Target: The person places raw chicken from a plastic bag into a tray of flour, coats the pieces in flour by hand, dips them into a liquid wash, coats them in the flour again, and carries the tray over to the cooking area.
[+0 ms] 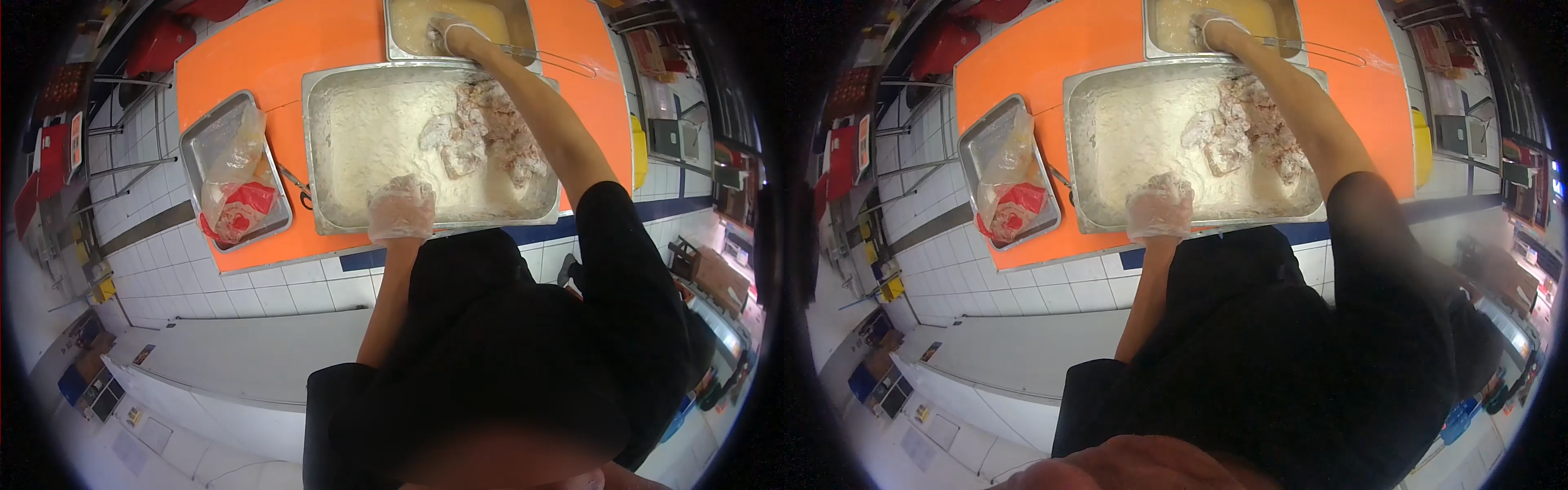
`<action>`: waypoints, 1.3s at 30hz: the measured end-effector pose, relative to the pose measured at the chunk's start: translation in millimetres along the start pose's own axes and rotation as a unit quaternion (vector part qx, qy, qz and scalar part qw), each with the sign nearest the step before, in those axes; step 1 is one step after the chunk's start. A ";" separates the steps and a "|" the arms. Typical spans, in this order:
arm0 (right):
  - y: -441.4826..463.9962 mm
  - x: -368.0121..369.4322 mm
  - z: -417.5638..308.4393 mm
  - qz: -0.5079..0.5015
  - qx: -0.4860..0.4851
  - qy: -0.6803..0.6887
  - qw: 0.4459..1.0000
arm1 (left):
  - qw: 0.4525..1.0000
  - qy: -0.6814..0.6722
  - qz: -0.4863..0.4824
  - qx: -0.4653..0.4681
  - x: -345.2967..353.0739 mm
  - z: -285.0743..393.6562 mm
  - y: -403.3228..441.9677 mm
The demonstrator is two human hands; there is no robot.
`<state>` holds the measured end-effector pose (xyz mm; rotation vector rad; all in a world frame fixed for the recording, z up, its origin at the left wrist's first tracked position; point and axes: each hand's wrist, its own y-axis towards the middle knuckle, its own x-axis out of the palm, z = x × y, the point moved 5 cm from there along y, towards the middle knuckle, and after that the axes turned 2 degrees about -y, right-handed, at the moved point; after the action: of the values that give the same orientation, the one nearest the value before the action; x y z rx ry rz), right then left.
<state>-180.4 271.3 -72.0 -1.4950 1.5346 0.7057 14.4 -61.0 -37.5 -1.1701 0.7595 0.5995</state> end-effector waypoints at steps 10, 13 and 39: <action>-61.8 -68.1 -10.9 0.057 0.030 0.336 0.940 | 0.998 0.016 -0.064 -0.012 -6.4 4.7 0.0; -121.7 -69.1 -20.5 0.041 0.069 0.314 0.946 | 0.998 0.028 0.000 0.055 11.3 0.7 10.6; -204.1 -52.8 -32.4 -0.079 0.219 -0.149 0.961 | 0.874 -0.448 -0.188 0.023 92.7 -9.7 142.3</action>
<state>8.8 244.3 22.9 -1.1052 1.2269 0.4347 -38.7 -26.4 -195.4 -0.8195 -0.2481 0.6969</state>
